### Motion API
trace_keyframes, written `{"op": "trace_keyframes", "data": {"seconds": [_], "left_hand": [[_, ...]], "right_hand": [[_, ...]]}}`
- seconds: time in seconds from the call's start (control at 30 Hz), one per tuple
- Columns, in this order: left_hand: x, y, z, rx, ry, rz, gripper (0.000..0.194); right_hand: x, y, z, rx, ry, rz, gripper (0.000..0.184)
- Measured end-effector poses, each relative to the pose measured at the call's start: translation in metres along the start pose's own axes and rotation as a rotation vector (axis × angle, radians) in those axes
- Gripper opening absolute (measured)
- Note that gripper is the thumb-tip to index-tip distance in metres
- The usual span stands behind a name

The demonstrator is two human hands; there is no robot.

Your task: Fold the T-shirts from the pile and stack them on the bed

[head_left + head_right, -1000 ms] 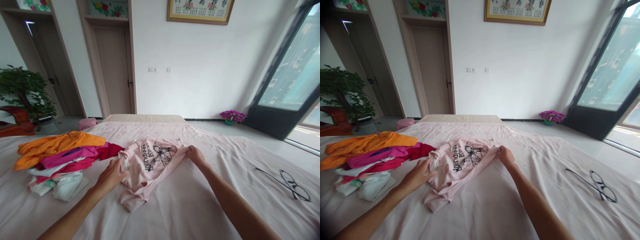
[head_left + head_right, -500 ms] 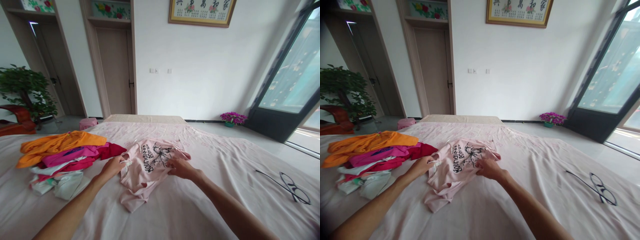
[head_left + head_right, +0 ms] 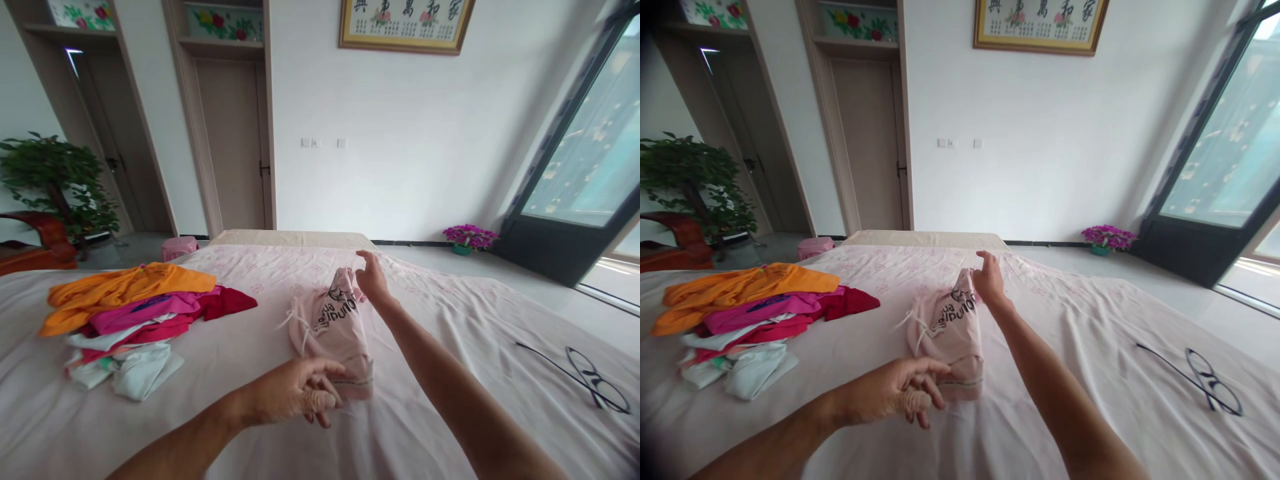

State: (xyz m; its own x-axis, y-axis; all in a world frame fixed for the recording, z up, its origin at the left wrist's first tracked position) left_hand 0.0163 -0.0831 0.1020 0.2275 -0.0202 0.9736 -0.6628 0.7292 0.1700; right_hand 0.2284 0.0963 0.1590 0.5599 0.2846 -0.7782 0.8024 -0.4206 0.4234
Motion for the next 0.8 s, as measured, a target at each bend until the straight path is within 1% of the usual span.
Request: {"op": "trace_keyframes", "data": {"seconds": [0.03, 0.07, 0.1, 0.13, 0.17, 0.2, 0.23, 0.27, 0.3, 0.33, 0.4, 0.43, 0.5, 0.57, 0.63, 0.67, 0.73, 0.8], "left_hand": [[-0.004, 0.004, -0.006, 0.029, 0.016, -0.054, 0.051], [-0.011, 0.014, -0.011, 0.107, 0.035, -0.108, 0.047], [-0.019, 0.030, -0.015, 0.220, 0.054, -0.160, 0.043], [-0.029, 0.050, -0.019, 0.339, 0.078, -0.209, 0.041], [-0.039, 0.070, -0.022, 0.442, 0.104, -0.265, 0.040], [-0.049, 0.091, -0.023, 0.547, 0.115, -0.338, 0.039], [-0.058, 0.111, -0.025, 0.633, 0.111, -0.429, 0.037], [-0.066, 0.128, -0.026, 0.700, 0.104, -0.518, 0.034], [-0.073, 0.142, -0.027, 0.751, 0.112, -0.593, 0.033], [-0.080, 0.152, -0.027, 0.784, 0.131, -0.659, 0.034], [-0.089, 0.166, -0.026, 0.817, 0.180, -0.752, 0.037], [-0.092, 0.170, -0.025, 0.824, 0.201, -0.779, 0.038], [-0.095, 0.173, -0.023, 0.831, 0.222, -0.803, 0.041], [-0.095, 0.172, -0.023, 0.836, 0.219, -0.845, 0.043], [-0.093, 0.166, -0.028, 0.831, 0.188, -0.910, 0.046], [-0.090, 0.161, -0.032, 0.819, 0.153, -0.937, 0.048], [-0.082, 0.144, -0.046, 0.760, 0.041, -0.945, 0.055], [-0.069, 0.117, -0.062, 0.650, -0.100, -0.884, 0.066]], "right_hand": [[-0.011, 0.003, 0.017, -0.048, 0.082, 0.065, 0.042], [-0.020, 0.002, 0.038, -0.171, 0.156, 0.078, 0.032], [-0.028, -0.003, 0.063, -0.362, 0.214, 0.090, 0.023], [-0.033, -0.009, 0.090, -0.559, 0.257, 0.118, 0.020], [-0.036, -0.013, 0.116, -0.680, 0.288, 0.164, 0.021], [-0.037, -0.017, 0.138, -0.726, 0.323, 0.229, 0.023], [-0.036, -0.022, 0.155, -0.742, 0.370, 0.301, 0.031], [-0.032, -0.028, 0.169, -0.770, 0.400, 0.371, 0.037], [-0.027, -0.034, 0.177, -0.772, 0.413, 0.433, 0.036], [-0.021, -0.039, 0.180, -0.778, 0.419, 0.477, 0.030], [-0.012, -0.043, 0.174, -0.774, 0.392, 0.461, 0.016], [-0.009, -0.041, 0.167, -0.778, 0.352, 0.388, 0.012], [-0.007, -0.028, 0.150, -0.788, 0.201, 0.112, 0.007], [-0.010, -0.008, 0.134, -0.793, -0.003, -0.248, 0.008], [-0.018, 0.016, 0.123, -0.770, -0.171, -0.574, 0.007], [-0.023, 0.028, 0.119, -0.750, -0.235, -0.704, 0.008], [-0.033, 0.046, 0.115, -0.719, -0.319, -0.881, 0.011], [-0.045, 0.057, 0.112, -0.719, -0.348, -0.975, 0.012]]}}
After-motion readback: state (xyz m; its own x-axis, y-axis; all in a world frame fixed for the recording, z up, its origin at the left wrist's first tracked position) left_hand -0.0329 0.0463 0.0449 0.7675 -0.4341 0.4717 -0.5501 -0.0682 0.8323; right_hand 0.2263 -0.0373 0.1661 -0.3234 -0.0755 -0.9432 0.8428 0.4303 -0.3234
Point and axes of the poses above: each hand's wrist, its own z-axis away from the middle knuckle, its own y-axis out of the back of the hand, x = y × z, the point moved 4 cm from there along -z, towards the middle knuckle, and after that the axes turned 6 degrees about -z, right-handed, at the moved point
